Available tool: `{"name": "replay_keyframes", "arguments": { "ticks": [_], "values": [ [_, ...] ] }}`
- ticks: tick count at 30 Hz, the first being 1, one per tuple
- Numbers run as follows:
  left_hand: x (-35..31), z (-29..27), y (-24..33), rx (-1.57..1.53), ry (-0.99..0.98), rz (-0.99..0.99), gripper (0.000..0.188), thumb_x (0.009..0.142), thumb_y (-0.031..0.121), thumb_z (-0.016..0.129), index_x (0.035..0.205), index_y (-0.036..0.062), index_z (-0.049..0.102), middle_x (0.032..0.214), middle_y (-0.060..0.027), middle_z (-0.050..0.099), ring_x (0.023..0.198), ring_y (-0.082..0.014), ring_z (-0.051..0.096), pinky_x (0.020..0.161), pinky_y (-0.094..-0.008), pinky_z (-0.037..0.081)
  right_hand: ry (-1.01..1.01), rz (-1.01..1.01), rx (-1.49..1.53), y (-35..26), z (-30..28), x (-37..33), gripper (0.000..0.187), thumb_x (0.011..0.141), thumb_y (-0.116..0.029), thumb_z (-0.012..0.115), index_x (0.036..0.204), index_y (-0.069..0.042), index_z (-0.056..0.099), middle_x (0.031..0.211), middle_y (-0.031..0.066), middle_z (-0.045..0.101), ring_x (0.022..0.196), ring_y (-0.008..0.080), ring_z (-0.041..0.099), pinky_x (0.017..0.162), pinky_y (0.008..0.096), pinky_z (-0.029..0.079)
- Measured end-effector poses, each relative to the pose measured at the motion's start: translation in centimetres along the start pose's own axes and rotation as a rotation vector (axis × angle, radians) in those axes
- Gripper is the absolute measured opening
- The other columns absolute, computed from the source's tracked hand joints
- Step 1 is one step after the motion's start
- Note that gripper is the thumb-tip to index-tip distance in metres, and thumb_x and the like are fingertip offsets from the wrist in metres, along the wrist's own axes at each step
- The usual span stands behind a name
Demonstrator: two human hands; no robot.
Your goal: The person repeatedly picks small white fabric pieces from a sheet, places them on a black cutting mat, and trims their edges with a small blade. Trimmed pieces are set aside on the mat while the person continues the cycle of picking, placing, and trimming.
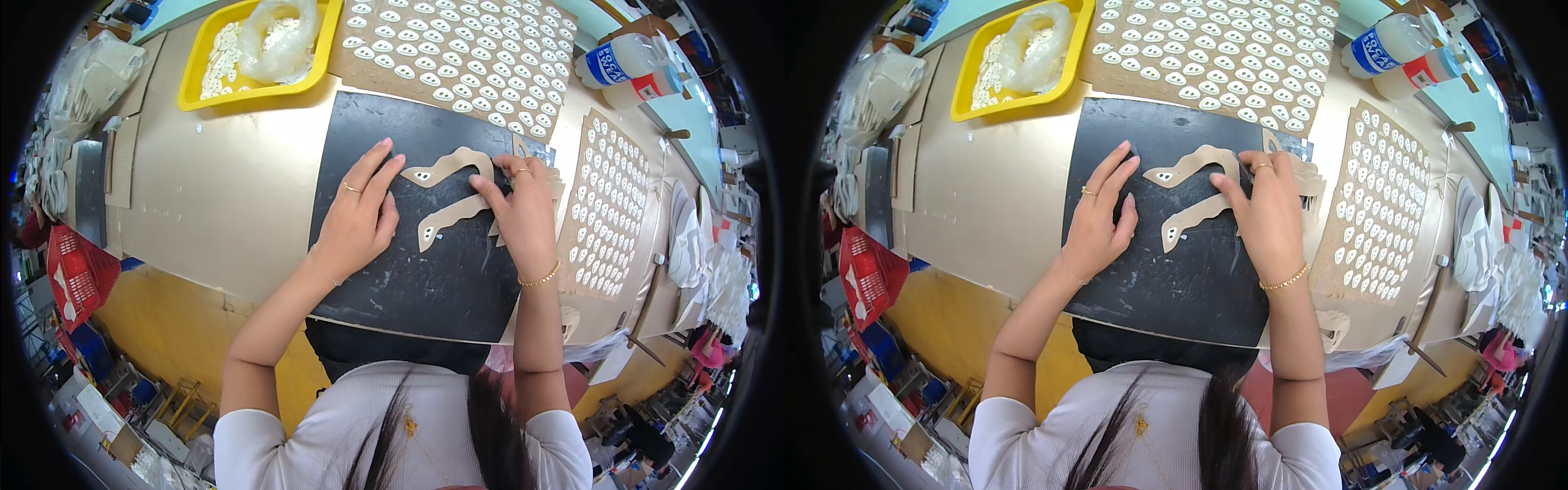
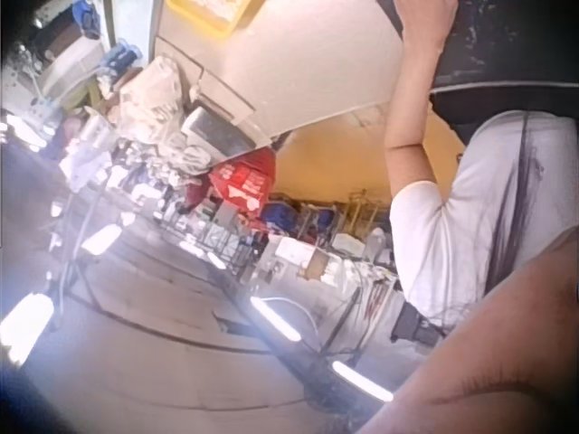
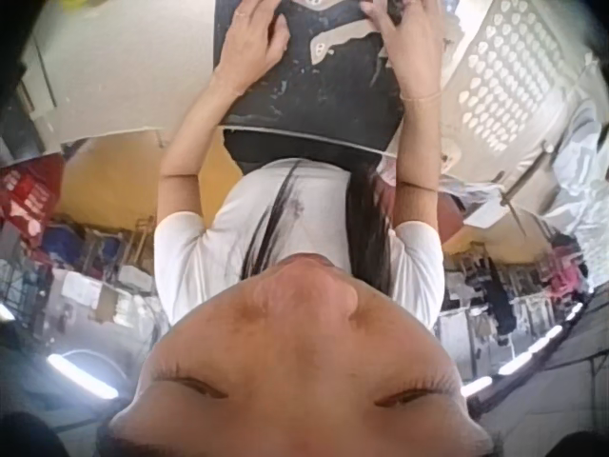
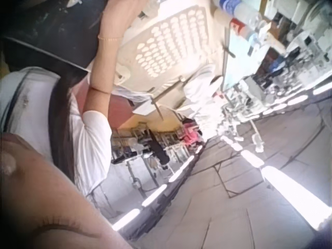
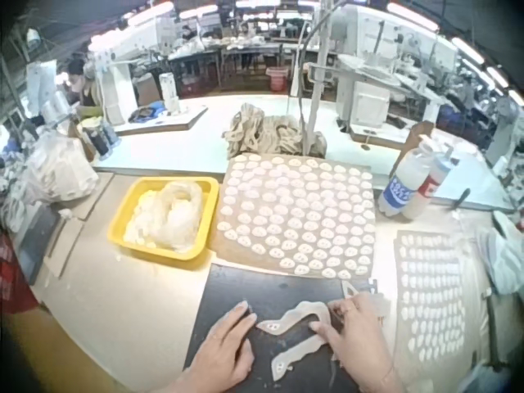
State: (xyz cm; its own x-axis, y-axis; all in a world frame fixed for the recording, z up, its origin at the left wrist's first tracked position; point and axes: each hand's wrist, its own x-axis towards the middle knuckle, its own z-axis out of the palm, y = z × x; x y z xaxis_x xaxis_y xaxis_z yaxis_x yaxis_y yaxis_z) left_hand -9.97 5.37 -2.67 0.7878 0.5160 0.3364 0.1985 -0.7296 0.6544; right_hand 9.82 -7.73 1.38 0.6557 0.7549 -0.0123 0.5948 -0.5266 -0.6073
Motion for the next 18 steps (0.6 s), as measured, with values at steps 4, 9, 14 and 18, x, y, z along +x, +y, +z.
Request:
{"name": "replay_keyframes", "arguments": {
  "ticks": [4,9,14,18],
  "values": [
    [0.1,-0.2,0.3,-0.047,0.049,-0.029,0.054,0.088,-0.003,0.060,0.141,0.0041,0.052,0.148,-0.0201,0.048,0.133,-0.0392,0.052,0.109,-0.0443,0.046,0.010,0.020,-0.075,-0.1,0.6,0.0,0.026,0.088,-0.019,0.077,0.099,0.001,0.067,0.101,0.0163,0.062,0.085,0.0316,0.064,0.080,0.0414,0.052],
    [-0.1,-0.4,-0.4,-0.077,0.078,-0.018,0.052,0.089,-0.002,0.060,0.140,0.0041,0.052,0.147,-0.0201,0.049,0.131,-0.0400,0.053,0.108,-0.0437,0.046,-0.121,0.089,0.208,-4.3,-1.6,-2.3,0.019,0.085,-0.015,0.078,0.094,-0.002,0.067,0.083,0.0114,0.064,0.076,0.0288,0.064,0.071,0.0396,0.052],
    [0.0,-0.2,-0.8,-0.099,0.086,-0.012,0.051,0.090,-0.001,0.059,0.140,0.0059,0.053,0.143,-0.0192,0.053,0.129,-0.0397,0.054,0.108,-0.0430,0.046,-0.166,-0.201,0.283,-7.0,-4.0,-8.7,0.020,0.081,-0.015,0.082,0.092,-0.004,0.069,0.080,0.0096,0.067,0.072,0.0264,0.062,0.067,0.0375,0.051],
    [0.3,0.4,-0.9,-0.063,0.062,0.022,0.048,0.090,-0.001,0.058,0.137,0.0039,0.055,0.138,-0.0200,0.057,0.129,-0.0384,0.055,0.110,-0.0433,0.043,-0.148,-0.311,0.319,-6.5,-6.4,-12.2,0.021,0.081,-0.017,0.082,0.093,-0.005,0.072,0.084,0.0079,0.070,0.081,0.0262,0.064,0.071,0.0371,0.053]
  ]
}}
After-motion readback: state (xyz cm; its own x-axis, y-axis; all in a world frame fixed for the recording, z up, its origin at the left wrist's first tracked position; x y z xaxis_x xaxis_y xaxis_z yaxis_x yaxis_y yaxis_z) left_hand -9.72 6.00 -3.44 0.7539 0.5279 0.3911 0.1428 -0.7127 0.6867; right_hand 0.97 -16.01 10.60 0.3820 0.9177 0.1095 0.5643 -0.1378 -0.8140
